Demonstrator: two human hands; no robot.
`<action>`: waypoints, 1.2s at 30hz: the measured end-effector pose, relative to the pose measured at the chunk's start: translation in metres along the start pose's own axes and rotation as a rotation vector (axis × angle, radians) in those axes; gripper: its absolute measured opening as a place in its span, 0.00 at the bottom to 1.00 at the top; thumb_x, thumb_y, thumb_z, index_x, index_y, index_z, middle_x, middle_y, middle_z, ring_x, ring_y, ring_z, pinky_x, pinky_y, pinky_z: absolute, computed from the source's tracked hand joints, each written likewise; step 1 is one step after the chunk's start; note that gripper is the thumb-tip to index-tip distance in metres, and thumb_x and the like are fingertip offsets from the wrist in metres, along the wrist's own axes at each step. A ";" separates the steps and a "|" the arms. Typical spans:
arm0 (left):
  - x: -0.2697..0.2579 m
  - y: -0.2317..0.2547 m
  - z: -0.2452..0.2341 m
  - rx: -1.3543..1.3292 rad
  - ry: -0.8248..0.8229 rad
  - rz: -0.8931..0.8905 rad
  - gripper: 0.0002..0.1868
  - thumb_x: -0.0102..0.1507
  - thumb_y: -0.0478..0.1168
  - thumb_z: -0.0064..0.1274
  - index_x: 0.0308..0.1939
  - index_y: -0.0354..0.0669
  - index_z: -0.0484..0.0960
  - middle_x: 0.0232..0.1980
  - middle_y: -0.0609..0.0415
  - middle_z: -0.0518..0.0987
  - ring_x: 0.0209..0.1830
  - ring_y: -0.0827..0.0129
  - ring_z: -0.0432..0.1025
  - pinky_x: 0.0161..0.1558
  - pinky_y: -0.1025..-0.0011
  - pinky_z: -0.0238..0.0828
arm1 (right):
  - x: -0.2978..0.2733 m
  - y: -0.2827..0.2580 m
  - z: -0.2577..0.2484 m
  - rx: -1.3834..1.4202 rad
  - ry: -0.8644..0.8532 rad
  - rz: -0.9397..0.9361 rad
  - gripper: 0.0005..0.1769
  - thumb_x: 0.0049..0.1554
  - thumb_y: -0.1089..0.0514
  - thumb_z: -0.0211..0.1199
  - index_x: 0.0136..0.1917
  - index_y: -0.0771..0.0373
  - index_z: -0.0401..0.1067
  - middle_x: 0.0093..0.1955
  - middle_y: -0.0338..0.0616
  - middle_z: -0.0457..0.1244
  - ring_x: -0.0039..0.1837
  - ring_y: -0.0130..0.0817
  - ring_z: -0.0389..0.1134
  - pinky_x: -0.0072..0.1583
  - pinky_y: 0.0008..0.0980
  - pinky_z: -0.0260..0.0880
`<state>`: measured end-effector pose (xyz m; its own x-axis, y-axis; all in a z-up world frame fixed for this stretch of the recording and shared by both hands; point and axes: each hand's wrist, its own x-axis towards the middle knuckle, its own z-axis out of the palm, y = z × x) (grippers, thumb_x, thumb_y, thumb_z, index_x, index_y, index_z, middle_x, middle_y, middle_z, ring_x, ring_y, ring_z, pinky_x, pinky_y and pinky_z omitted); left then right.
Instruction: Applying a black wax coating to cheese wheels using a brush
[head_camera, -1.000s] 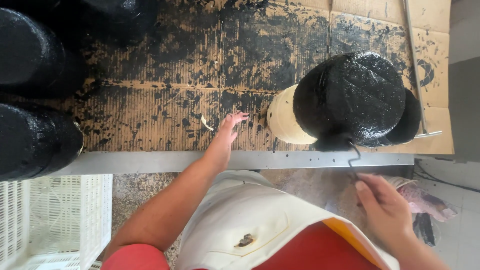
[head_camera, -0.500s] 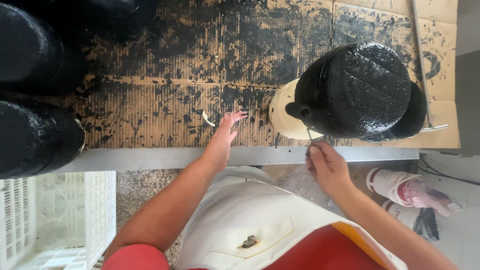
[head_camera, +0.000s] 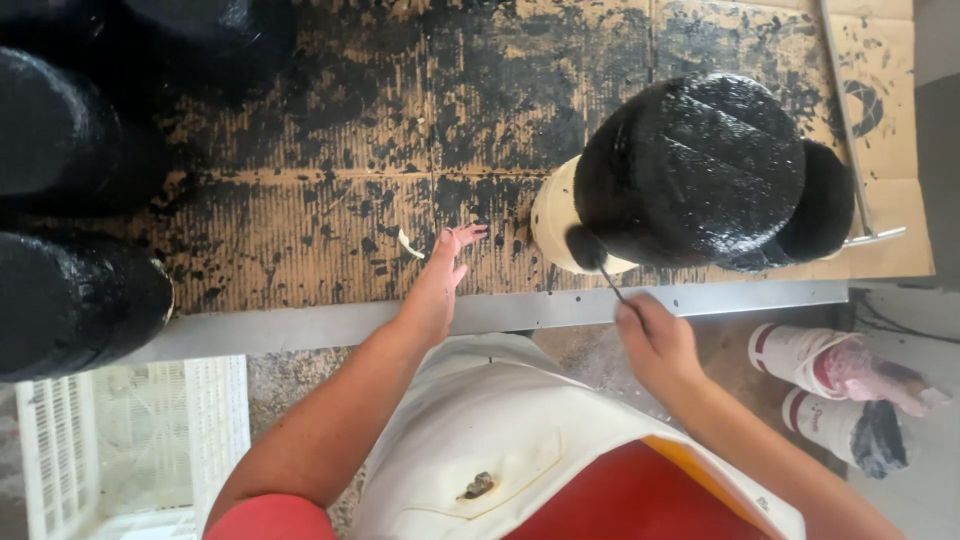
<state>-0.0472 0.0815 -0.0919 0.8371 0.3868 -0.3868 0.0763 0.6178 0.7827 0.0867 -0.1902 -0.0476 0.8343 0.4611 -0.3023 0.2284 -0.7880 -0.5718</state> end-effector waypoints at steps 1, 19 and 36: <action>-0.001 0.006 0.004 -0.017 0.024 0.004 0.43 0.73 0.64 0.24 0.74 0.25 0.54 0.81 0.24 0.39 0.81 0.32 0.24 0.74 0.32 0.20 | 0.013 0.004 0.012 0.052 0.010 -0.054 0.09 0.64 0.51 0.60 0.49 0.54 0.79 0.34 0.49 0.69 0.42 0.47 0.73 0.47 0.43 0.72; 0.034 -0.035 -0.023 0.093 0.041 -0.116 0.44 0.64 0.71 0.20 0.68 0.45 0.70 0.82 0.54 0.54 0.86 0.61 0.37 0.80 0.48 0.29 | -0.006 -0.115 -0.070 0.766 -0.231 0.360 0.18 0.71 0.54 0.43 0.43 0.65 0.62 0.30 0.44 0.52 0.28 0.32 0.48 0.28 0.28 0.43; 0.049 -0.041 -0.028 0.125 0.130 -0.086 0.27 0.70 0.57 0.28 0.61 0.52 0.77 0.76 0.57 0.64 0.82 0.72 0.49 0.78 0.53 0.42 | -0.031 0.042 -0.146 0.446 0.242 0.569 0.15 0.70 0.48 0.49 0.47 0.58 0.67 0.35 0.43 0.57 0.30 0.33 0.53 0.30 0.30 0.38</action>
<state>-0.0242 0.0944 -0.1565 0.7480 0.4264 -0.5086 0.2184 0.5655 0.7953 0.1437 -0.2969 0.0487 0.8611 -0.1101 -0.4963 -0.4517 -0.6139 -0.6474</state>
